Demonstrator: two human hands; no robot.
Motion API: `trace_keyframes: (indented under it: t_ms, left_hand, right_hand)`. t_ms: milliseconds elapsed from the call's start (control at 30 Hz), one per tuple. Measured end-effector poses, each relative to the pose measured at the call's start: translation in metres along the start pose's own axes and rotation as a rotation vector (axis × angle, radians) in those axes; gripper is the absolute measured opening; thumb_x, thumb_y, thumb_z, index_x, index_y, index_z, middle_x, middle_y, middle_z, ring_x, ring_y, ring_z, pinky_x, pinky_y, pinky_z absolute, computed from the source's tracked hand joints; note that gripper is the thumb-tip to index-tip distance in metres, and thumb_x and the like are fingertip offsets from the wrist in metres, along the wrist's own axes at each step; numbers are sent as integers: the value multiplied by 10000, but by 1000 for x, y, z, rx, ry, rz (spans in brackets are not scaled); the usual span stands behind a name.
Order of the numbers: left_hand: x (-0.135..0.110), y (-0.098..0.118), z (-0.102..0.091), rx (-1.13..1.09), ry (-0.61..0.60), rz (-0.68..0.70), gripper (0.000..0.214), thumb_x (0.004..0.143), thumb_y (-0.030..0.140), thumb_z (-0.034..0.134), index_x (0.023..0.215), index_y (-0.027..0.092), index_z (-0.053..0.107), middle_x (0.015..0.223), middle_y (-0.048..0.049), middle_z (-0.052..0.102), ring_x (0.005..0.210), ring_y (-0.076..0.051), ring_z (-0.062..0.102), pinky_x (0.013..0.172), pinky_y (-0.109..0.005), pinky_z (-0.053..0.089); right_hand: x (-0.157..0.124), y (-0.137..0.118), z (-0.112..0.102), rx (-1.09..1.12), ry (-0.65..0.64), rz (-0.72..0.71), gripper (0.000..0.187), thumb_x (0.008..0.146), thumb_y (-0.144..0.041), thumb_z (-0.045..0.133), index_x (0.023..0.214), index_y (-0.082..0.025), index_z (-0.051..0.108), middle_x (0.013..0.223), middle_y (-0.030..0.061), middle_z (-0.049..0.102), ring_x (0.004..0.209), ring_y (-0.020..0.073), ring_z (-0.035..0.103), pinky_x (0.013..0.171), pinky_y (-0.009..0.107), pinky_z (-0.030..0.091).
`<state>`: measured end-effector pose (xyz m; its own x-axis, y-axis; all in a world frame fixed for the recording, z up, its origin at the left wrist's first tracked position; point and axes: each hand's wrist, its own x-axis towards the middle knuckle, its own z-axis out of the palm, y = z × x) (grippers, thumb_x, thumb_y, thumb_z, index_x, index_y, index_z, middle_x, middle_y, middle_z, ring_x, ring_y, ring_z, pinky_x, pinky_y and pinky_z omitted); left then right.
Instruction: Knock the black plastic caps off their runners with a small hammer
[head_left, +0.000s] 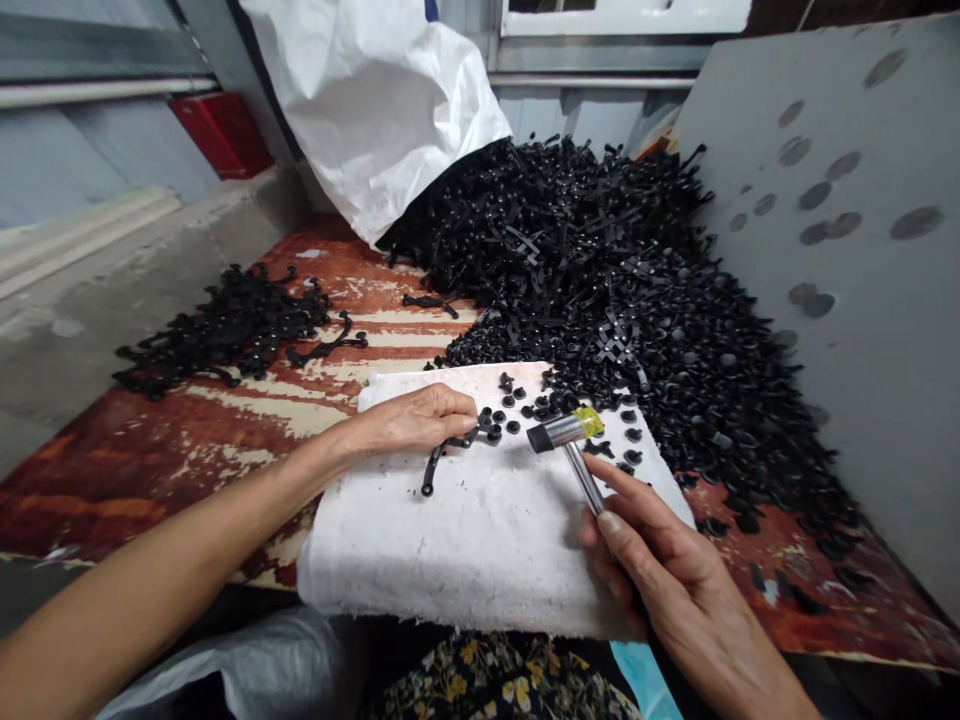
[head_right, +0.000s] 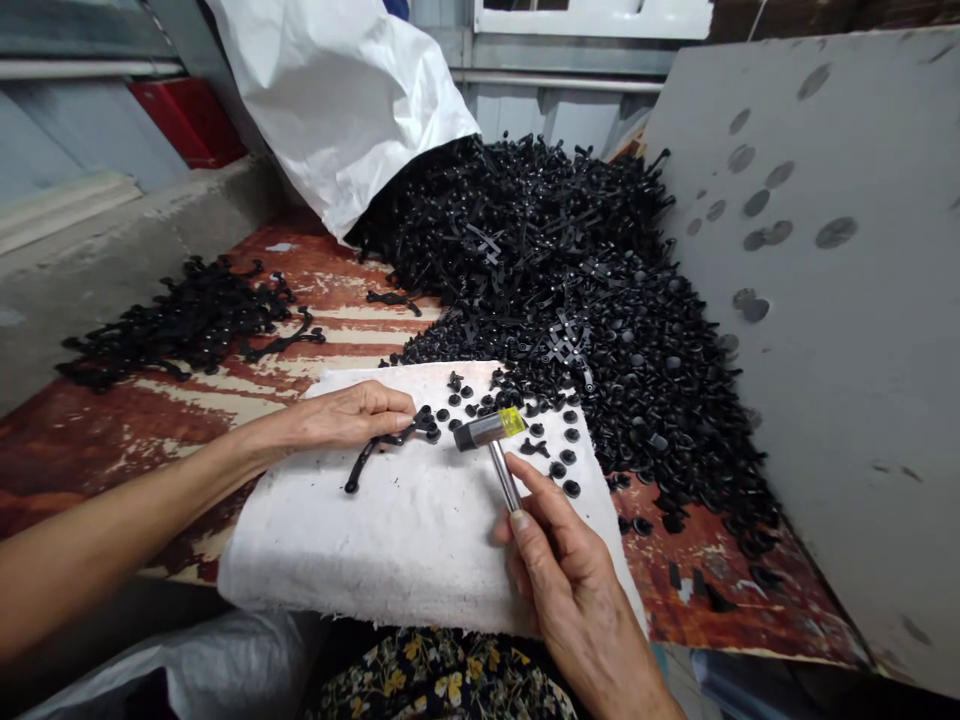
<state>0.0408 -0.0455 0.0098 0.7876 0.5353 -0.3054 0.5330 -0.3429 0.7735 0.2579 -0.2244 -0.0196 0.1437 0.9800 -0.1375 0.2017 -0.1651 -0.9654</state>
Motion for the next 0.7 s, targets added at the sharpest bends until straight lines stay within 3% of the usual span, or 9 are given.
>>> trace_keyframes:
  t_ms: [233, 500, 700]
  left_hand:
    - [-1, -1, 3, -7, 25, -6, 244, 831, 286, 459, 618, 175, 415, 573, 52, 350, 528, -73, 293, 491, -213, 226]
    - [-1, 1, 2, -9, -9, -49, 232, 822, 288, 447, 623, 171, 430, 581, 43, 384, 540, -80, 324, 510, -216, 259]
    - [1, 3, -1, -33, 15, -81, 234, 745, 264, 507, 561, 182, 389, 538, 51, 309, 514, -80, 275, 487, -227, 206]
  right_hand:
    - [1, -9, 5, 45, 55, -13, 492, 876, -445, 572, 1309, -213, 584, 696, 4, 615, 428, 97, 438, 371, 217, 348]
    - [-1, 2, -1, 34, -15, 14, 444, 952, -404, 493, 1379, -284, 510, 773, -4, 615, 482, 92, 453, 417, 205, 377]
    - [-3, 0, -1, -54, -23, -22, 447, 963, -384, 463, 1390, -257, 501, 752, -7, 625, 474, 96, 462, 442, 209, 432]
